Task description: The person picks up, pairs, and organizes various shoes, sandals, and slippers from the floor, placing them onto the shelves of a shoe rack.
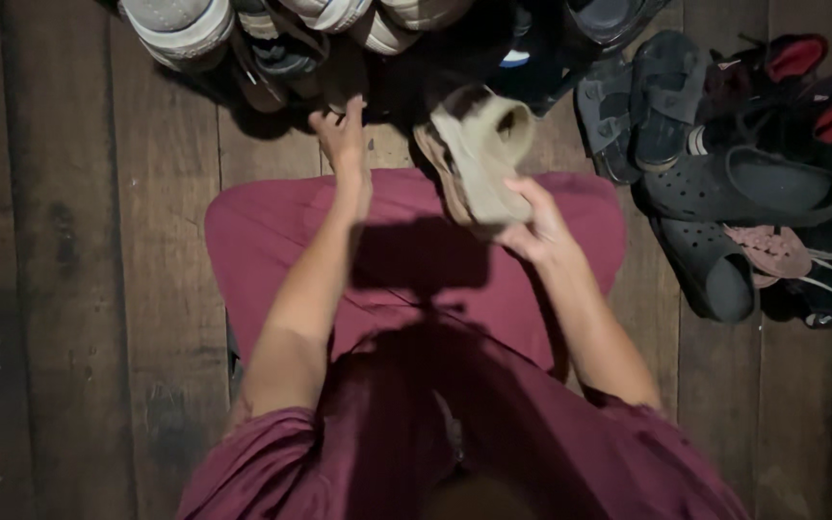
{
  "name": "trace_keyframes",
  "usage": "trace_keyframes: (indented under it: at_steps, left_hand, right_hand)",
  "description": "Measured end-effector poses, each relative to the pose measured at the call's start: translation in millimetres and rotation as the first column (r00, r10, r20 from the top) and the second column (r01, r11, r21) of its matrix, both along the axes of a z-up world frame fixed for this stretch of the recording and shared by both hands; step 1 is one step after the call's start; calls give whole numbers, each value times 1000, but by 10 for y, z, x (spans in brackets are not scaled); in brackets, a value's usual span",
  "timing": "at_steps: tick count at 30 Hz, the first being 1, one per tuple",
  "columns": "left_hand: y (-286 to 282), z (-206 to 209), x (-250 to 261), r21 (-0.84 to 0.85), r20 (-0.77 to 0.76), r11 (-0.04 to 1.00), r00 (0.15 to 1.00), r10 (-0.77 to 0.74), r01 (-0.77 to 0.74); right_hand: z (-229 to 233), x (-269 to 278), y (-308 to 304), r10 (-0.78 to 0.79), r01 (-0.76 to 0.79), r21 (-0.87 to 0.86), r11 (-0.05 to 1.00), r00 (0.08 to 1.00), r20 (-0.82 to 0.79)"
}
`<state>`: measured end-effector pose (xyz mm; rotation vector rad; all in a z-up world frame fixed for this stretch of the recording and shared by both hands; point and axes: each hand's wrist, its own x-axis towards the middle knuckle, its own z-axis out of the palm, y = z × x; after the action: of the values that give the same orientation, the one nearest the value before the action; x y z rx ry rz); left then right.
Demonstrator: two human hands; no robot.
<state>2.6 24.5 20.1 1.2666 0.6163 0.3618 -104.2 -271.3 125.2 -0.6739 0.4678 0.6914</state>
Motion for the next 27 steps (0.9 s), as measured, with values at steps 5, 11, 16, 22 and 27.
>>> trace_keyframes:
  at_steps: [5, 11, 16, 22, 27]
  left_hand:
    - [165, -283, 309, 472, -268, 881, 956, 115, 26]
    - [-125, 252, -36, 539, -20, 830, 984, 178, -140]
    - [-419, 610, -668, 81, -88, 996, 996, 33, -26]
    - [-564, 936, -1469, -154, -66, 984, 992, -104, 93]
    - [-853, 989, -2054, -226, -97, 952, 968, -233, 206]
  right_hand:
    - [250, -501, -605, -57, 57, -75, 996, 998, 0]
    - [318, -1098, -1582, -357, 363, -326, 873, 931, 81]
    - [159, -1037, -2212, -350, 440, -405, 802, 894, 279]
    - [24, -402, -2432, -431, 543, -333, 771, 830, 353]
    - [-151, -29, -2497, -419, 550, -213, 807, 789, 450]
